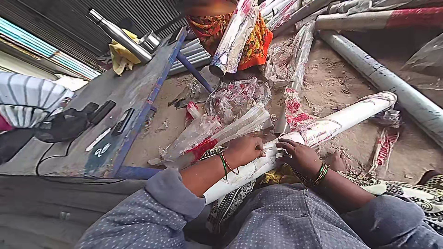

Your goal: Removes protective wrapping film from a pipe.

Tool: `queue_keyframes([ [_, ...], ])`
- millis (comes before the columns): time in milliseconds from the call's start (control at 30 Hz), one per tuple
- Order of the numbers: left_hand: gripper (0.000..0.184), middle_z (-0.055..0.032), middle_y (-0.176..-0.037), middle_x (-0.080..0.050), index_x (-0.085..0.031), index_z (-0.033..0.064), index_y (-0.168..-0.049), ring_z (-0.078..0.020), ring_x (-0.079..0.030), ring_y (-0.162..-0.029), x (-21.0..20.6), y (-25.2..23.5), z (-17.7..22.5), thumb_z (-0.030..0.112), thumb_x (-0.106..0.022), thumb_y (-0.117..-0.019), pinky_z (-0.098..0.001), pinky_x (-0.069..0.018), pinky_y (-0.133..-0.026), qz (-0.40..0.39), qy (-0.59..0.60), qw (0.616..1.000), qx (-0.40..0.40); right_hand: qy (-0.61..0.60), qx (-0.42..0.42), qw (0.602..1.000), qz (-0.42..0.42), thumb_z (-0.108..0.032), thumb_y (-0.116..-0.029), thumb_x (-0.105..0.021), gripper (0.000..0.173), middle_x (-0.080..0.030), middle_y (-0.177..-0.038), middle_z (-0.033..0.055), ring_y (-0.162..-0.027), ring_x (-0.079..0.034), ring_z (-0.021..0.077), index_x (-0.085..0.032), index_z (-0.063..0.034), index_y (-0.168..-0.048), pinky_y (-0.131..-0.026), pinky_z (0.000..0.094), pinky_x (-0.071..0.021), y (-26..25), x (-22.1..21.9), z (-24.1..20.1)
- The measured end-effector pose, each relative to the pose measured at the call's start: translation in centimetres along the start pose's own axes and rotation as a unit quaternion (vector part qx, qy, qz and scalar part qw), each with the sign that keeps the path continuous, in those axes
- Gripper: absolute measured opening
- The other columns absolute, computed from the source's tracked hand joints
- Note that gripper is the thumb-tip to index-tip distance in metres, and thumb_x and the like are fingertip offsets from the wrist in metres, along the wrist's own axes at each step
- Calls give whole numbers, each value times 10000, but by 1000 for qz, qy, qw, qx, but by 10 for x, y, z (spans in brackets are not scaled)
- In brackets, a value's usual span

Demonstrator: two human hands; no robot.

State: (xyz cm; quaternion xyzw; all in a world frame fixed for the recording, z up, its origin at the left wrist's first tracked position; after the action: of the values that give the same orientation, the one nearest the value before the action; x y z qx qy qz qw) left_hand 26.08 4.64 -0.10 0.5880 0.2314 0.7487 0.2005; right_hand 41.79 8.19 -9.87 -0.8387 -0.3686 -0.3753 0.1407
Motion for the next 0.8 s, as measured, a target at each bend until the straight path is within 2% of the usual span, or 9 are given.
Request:
queue_keyframes([
  [100,240,-121,-980,-727,-726,32,-1040,-262,-676,-973,13,7,-1,257,-654,-996,-504,-484,-921,80,17,996,-20,-9,-5,1000,5,-391,-969,-689,539,-551,-1510,113,-1250,-618,394,-611,-98,-1414,-970,606,-482,-3,2,3],
  [167,216,-128,-865,-704,-710,8,-946,-261,-672,-844,34,22,-8,222,-694,-966,-506,-512,-808,218,45,973,-60,-12,0,1000,10,-400,-964,-693,527,-566,-1493,119,-1238,-626,393,-629,-96,-1389,-962,607,-488,-4,2,5],
  [233,206,-73,-839,-676,-653,-3,-960,-132,-649,-755,79,46,-26,199,-692,-953,-371,-550,-737,401,87,906,-101,-13,11,999,28,-397,-944,-716,499,-600,-1449,134,-1199,-647,402,-665,-79,-1325,-926,616,-508,-4,0,8],
  [300,196,34,-882,-637,-599,33,-1035,39,-598,-760,130,72,-50,201,-672,-968,-185,-518,-750,471,149,867,-62,-9,18,999,40,-388,-932,-730,482,-625,-1408,154,-1168,-659,418,-681,-61,-1283,-896,624,-519,-1,-1,8],
  [367,224,50,-871,-645,-579,48,-1046,46,-622,-760,150,82,-77,242,-667,-976,-184,-536,-766,459,147,876,-5,0,13,999,39,-389,-937,-726,491,-623,-1413,152,-1171,-657,419,-674,-65,-1302,-899,622,-518,1,-2,9],
  [467,390,-173,-942,-678,-642,-22,-1103,-293,-651,-866,130,67,-97,348,-666,-980,-561,-494,-834,354,52,930,88,3,14,998,57,-382,-938,-728,496,-620,-1425,139,-1148,-669,421,-668,-73,-1321,-884,621,-521,3,-6,10],
  [533,448,-201,-895,-665,-660,-9,-1082,-393,-635,-875,112,58,-96,418,-694,-951,-655,-458,-802,302,-12,944,135,0,16,997,70,-367,-925,-747,491,-626,-1415,144,-1123,-676,431,-673,-67,-1306,-862,629,-523,3,-7,9],
  [700,272,-151,-865,-667,-631,43,-1175,-296,-651,-745,101,57,-90,272,-610,-1028,-520,-529,-725,289,12,944,158,18,26,995,90,-343,-903,-771,485,-638,-1391,165,-1083,-687,457,-681,-44,-1274,-820,640,-532,6,-11,8],
  [800,248,-142,-1022,-715,-640,84,-1259,-279,-686,-817,100,56,-98,161,-491,-1077,-500,-539,-772,290,22,945,153,21,30,994,100,-290,-907,-772,466,-630,-1404,162,-1082,-685,462,-675,-49,-1294,-815,637,-534,6,-12,7],
])
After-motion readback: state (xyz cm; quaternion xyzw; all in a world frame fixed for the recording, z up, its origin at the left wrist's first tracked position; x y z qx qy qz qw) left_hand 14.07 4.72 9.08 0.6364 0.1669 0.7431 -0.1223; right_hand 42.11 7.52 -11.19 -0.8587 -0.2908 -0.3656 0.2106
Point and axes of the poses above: each hand's wrist, its own y-axis away from the middle knuckle, its own x-axis out of the back of the hand, z = x × y, the point moved 5 cm from there along -y, towards the middle knuckle
